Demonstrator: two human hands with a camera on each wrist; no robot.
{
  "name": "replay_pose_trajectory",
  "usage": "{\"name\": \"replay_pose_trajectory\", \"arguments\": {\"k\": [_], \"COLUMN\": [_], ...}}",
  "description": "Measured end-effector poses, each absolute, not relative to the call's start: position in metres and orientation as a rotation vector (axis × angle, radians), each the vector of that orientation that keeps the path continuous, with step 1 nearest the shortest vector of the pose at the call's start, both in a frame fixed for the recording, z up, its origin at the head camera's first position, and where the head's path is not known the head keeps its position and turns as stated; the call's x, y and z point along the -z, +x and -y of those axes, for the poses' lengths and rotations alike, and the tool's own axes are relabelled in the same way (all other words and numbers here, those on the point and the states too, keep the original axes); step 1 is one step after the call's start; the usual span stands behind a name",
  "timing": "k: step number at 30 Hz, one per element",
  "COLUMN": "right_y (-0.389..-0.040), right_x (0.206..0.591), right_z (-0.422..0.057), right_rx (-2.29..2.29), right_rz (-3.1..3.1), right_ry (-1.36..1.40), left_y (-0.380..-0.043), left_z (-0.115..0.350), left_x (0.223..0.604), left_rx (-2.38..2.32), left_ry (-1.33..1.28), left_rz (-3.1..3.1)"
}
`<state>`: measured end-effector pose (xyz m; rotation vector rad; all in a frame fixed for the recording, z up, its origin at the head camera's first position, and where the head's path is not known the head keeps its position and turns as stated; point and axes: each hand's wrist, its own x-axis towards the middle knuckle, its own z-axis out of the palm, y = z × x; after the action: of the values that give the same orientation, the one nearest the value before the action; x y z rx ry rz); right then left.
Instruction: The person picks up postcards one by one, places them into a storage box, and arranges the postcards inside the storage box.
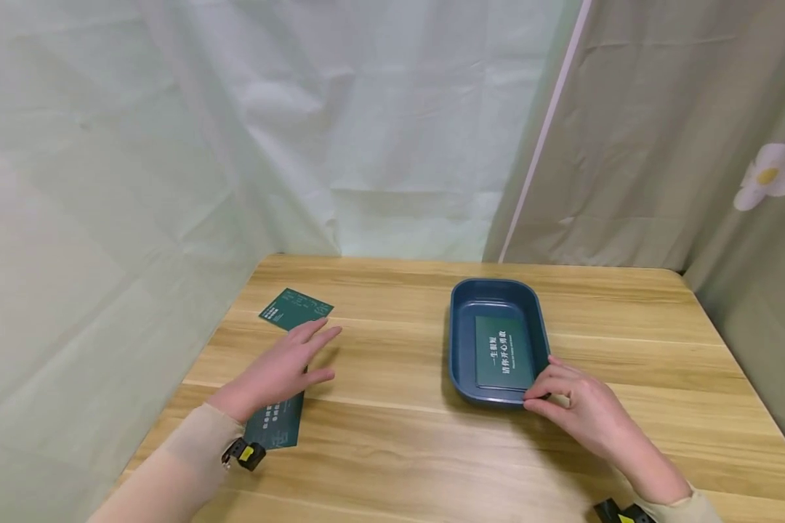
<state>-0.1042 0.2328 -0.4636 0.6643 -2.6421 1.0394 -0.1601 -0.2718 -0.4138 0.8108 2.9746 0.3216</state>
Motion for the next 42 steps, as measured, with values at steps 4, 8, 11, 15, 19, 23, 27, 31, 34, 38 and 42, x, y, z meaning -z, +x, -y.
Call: {"name": "replay_pose_trajectory", "arguments": {"k": [4, 8, 11, 15, 19, 23, 27, 31, 34, 38, 42], "right_y": [-0.105, -0.105, -0.105, -0.105, -0.106, -0.106, -0.106, -0.107, -0.107, -0.107, -0.107], "right_x": [0.464, 0.464, 0.464, 0.464, 0.465, 0.465, 0.465, 0.464, 0.464, 0.465, 0.465], "right_z": [-0.234, -0.234, -0.235, -0.236, -0.237, -0.236, -0.236, -0.235, -0.236, -0.236, -0.237], "right_rx": [-1.056, -1.063, -1.063, -1.060, -1.047, -1.037, -1.033, -1.035, -1.034, -1.046, -1.059], "right_rz": [2.621, 2.602, 2.606, 2.603, 2.607, 2.635, 2.651, 2.653, 2.650, 2.637, 2.631], "right_ry": [0.681, 0.694, 0.690, 0.694, 0.691, 0.669, 0.665, 0.665, 0.667, 0.675, 0.683], "left_y": [-0.156, -0.153, -0.152, -0.153, -0.152, -0.151, -0.153, -0.155, -0.158, -0.161, -0.165], "left_z": [0.292, 0.309, 0.318, 0.326, 0.330, 0.336, 0.338, 0.338, 0.338, 0.336, 0.333], "left_x": [0.415, 0.417, 0.417, 0.418, 0.418, 0.416, 0.416, 0.417, 0.419, 0.420, 0.422], "left_rx": [-0.333, -0.365, -0.369, -0.351, -0.354, -0.363, -0.355, -0.347, -0.325, -0.291, -0.246], "left_ry": [0.786, 0.723, 0.706, 0.682, 0.621, 0.578, 0.544, 0.503, 0.477, 0.450, 0.411], "left_rz": [-2.956, -2.924, -2.915, -2.889, -2.809, -2.750, -2.716, -2.707, -2.712, -2.722, -2.737]}}
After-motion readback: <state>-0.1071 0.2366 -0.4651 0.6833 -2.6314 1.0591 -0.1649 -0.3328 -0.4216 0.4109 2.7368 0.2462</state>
